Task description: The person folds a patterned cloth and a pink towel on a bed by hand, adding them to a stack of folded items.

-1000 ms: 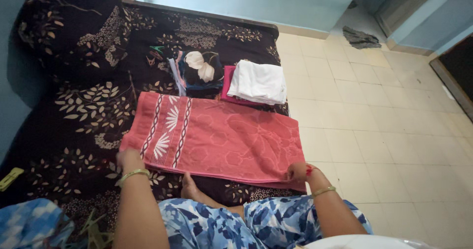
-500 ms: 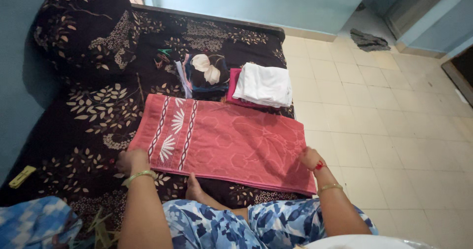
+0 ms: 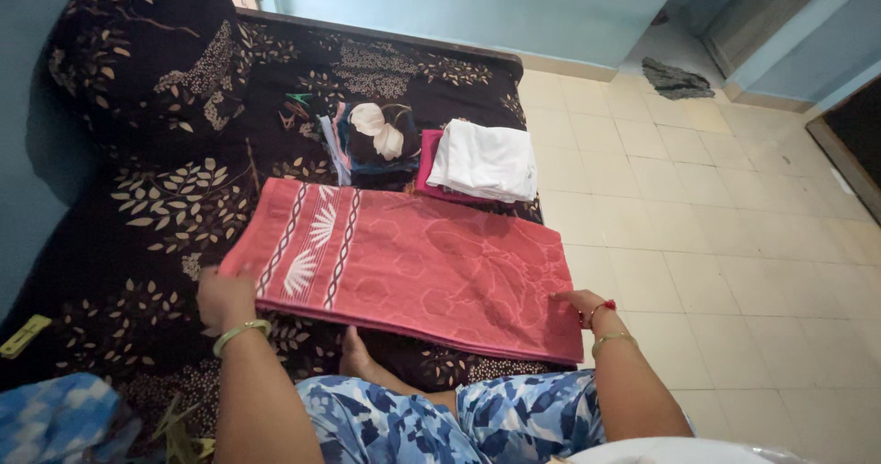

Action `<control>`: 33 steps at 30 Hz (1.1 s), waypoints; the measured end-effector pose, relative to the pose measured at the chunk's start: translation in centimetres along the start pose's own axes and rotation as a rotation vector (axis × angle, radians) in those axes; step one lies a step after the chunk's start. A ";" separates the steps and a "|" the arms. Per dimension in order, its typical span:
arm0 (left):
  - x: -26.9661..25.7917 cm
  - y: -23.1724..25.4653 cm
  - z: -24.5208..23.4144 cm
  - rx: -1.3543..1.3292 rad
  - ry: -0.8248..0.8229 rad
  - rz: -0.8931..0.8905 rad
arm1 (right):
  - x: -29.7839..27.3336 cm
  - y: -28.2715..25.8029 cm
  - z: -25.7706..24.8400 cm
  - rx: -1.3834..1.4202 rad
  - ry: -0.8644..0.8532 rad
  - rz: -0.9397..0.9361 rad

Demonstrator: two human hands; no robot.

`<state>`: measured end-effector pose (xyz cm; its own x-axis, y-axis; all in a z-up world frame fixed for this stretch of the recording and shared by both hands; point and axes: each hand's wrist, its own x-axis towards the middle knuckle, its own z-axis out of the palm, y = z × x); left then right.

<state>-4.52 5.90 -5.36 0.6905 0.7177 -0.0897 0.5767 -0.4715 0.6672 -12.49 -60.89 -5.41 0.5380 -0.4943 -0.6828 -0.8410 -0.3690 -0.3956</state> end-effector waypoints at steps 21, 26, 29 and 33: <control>-28.7 10.4 8.9 -0.069 -0.958 0.657 | 0.8 -0.6 0.1 0.358 -0.314 -0.143; -28.4 9.5 13.5 -0.075 -1.004 0.681 | 2.0 -3.5 2.3 -0.204 0.129 -0.630; -27.1 7.5 16.8 -0.138 -1.088 0.595 | 0.3 -5.2 5.4 -0.045 0.093 -1.227; -26.5 5.5 21.5 -0.258 -1.101 0.458 | -3.5 -7.3 10.2 -0.238 0.050 -0.759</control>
<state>-10.23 -26.72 -15.16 0.8802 -0.3655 -0.3028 0.1658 -0.3611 0.9177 -8.81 -48.42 -6.46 0.9658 -0.0728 -0.2488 -0.2118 -0.7748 -0.5957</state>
